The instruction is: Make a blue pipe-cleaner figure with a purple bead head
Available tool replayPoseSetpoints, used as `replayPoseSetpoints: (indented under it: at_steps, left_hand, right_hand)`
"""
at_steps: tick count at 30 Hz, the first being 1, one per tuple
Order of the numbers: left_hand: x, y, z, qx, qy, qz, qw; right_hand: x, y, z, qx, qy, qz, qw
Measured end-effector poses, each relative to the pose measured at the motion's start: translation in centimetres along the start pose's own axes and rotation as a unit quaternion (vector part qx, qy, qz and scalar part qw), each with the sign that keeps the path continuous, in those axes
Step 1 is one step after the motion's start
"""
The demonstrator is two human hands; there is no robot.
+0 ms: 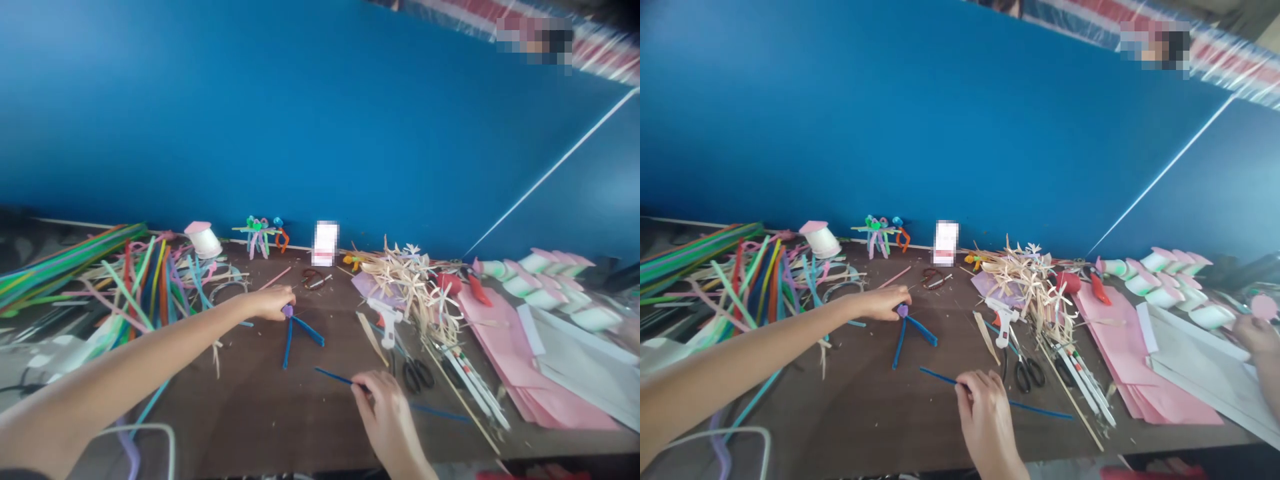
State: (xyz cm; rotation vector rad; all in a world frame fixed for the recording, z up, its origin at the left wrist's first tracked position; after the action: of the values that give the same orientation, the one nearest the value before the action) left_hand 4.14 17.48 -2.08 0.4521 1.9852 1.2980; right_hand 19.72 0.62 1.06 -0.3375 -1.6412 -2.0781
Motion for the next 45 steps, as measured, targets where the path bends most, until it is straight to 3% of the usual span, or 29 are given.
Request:
replayPoseSetpoints:
  at_steps: [5, 11, 13, 16, 20, 26, 33, 40, 45]
  left_hand:
    - [0.6, -0.5, 0.2, 0.013, 0.021, -0.060, 0.998]
    - [-0.1, -0.4, -3.6, -0.017, 0.019, -0.203, 0.979]
    - [-1.2, -0.9, -5.3, -0.040, 0.019, -0.417, 0.908]
    - [-3.2, -1.6, -7.2, -0.081, 0.011, -0.578, 0.812]
    - [-5.2, -2.6, -8.4, -0.138, 0.016, -0.637, 0.758]
    - [-6.9, -3.2, -8.5, -0.142, 0.011, -0.687, 0.713]
    - [-7.9, -2.2, -8.9, -0.126, -0.021, -0.684, 0.718]
    - [-8.5, -2.5, -8.8, -0.105, -0.038, -0.723, 0.681]
    - [-8.5, -2.8, -8.8, -0.097, -0.028, -0.748, 0.656]
  right_hand:
    - [-2.4, 0.8, -0.8, -0.051, -0.025, 0.022, 0.998]
    - [-5.0, 0.8, 0.1, -0.072, -0.092, 0.158, 0.981]
    - [-6.3, 0.5, 0.8, -0.073, -0.130, 0.222, 0.964]
    - [-7.0, -1.0, 2.1, -0.033, -0.178, 0.305, 0.935]
    - [-4.4, -3.9, 3.5, 0.064, -0.192, 0.394, 0.897]
    - [1.2, -5.4, 4.3, 0.135, -0.152, 0.467, 0.861]
    - [2.9, -4.5, 4.9, 0.119, -0.106, 0.443, 0.882]
    - [4.6, -4.4, 5.3, 0.151, -0.062, 0.423, 0.891]
    - [5.2, -3.2, 6.1, 0.119, 0.000, 0.370, 0.921]
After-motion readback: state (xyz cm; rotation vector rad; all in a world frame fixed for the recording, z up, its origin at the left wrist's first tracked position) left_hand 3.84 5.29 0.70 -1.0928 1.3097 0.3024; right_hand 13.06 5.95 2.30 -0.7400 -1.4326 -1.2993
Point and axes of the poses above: each hand's wrist, its own z-axis towards the middle knuckle, its own y-axis out of the back of the hand, x = y × z, the point moved 10 cm from there along z, towards the middle knuckle, and after that the axes turned 2 degrees about -y, right-handed, at the moved point
